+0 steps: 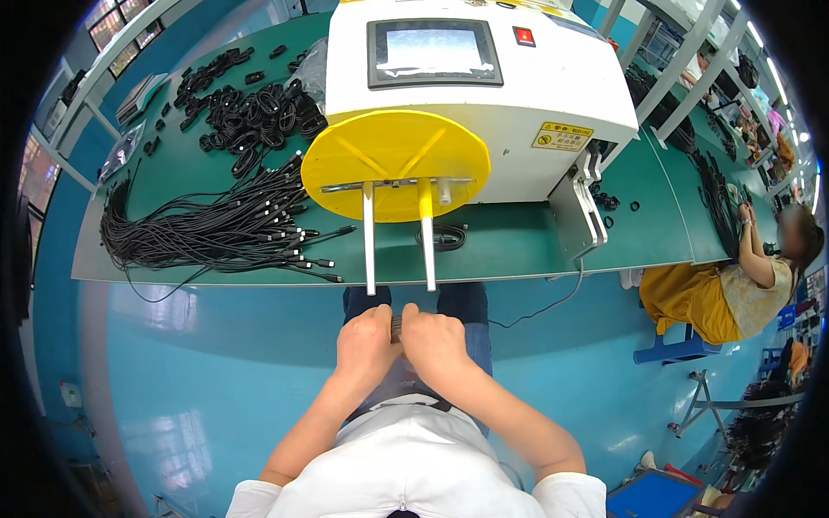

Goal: Bundling and tying electric cables using a specialized machine.

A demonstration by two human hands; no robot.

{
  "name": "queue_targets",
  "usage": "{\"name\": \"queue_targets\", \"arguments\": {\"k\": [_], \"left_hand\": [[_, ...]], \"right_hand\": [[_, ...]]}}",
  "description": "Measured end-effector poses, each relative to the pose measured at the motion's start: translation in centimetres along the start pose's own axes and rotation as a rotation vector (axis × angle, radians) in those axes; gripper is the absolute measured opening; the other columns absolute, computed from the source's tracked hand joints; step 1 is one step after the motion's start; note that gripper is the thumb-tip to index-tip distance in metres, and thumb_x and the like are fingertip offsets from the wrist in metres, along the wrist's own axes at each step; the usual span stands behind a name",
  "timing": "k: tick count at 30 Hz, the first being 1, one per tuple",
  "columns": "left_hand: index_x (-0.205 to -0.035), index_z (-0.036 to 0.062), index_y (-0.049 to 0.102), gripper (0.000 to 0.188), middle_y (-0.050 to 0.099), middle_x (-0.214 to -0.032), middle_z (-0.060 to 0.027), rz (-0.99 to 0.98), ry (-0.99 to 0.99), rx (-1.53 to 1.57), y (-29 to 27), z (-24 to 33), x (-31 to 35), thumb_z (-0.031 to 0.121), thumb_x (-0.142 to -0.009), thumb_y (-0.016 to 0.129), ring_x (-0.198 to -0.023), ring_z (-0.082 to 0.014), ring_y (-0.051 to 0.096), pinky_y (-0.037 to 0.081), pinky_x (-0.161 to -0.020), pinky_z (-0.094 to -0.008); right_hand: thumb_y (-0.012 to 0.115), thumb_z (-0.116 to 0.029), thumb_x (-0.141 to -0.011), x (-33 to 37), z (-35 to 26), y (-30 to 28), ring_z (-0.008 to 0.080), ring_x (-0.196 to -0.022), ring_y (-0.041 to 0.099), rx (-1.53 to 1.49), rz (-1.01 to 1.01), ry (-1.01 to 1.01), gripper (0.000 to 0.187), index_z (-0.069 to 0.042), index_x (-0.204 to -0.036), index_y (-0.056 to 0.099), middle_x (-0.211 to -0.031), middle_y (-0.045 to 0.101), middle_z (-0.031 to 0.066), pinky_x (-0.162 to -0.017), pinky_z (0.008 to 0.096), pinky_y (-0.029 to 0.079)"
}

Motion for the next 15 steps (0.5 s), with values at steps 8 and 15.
{"name": "queue_targets", "arguments": {"k": [8,15], "left_hand": [[-0.107,0.0000,0.049,0.048,0.058,-0.090,-0.0173,-0.038,0.003,0.004,0.6,0.1,-0.1,0.004,-0.064,0.071,-0.074,-0.0333,0.061,0.051,-0.062,-0.0409],[-0.135,0.0031,0.038,0.080,0.048,-0.122,-0.0168,0.099,0.205,0.132,-0.6,1.0,-0.4,0.003,-0.064,0.075,-0.095,-0.0349,0.058,0.052,-0.075,-0.0388]], "right_hand": [[0.060,-0.007,-0.073,-0.3,-0.7,2.3,0.0281,-0.056,0.065,0.057,0.085,0.043,0.010,-0.001,-0.077,0.053,-0.059,0.061,0.0114,-0.048,0.0340,0.051],[0.058,-0.003,-0.073,-2.1,2.6,0.9,0.0320,-0.057,0.065,-0.033,0.149,0.030,0.008,0.001,-0.080,0.056,-0.059,0.061,0.0153,-0.051,0.0371,0.053]]}}
Point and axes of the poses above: each hand's wrist, its own x-axis away from the middle knuckle, its own y-axis out of the palm, z = x × y, the point moved 3 cm from there along -x, towards the middle knuckle
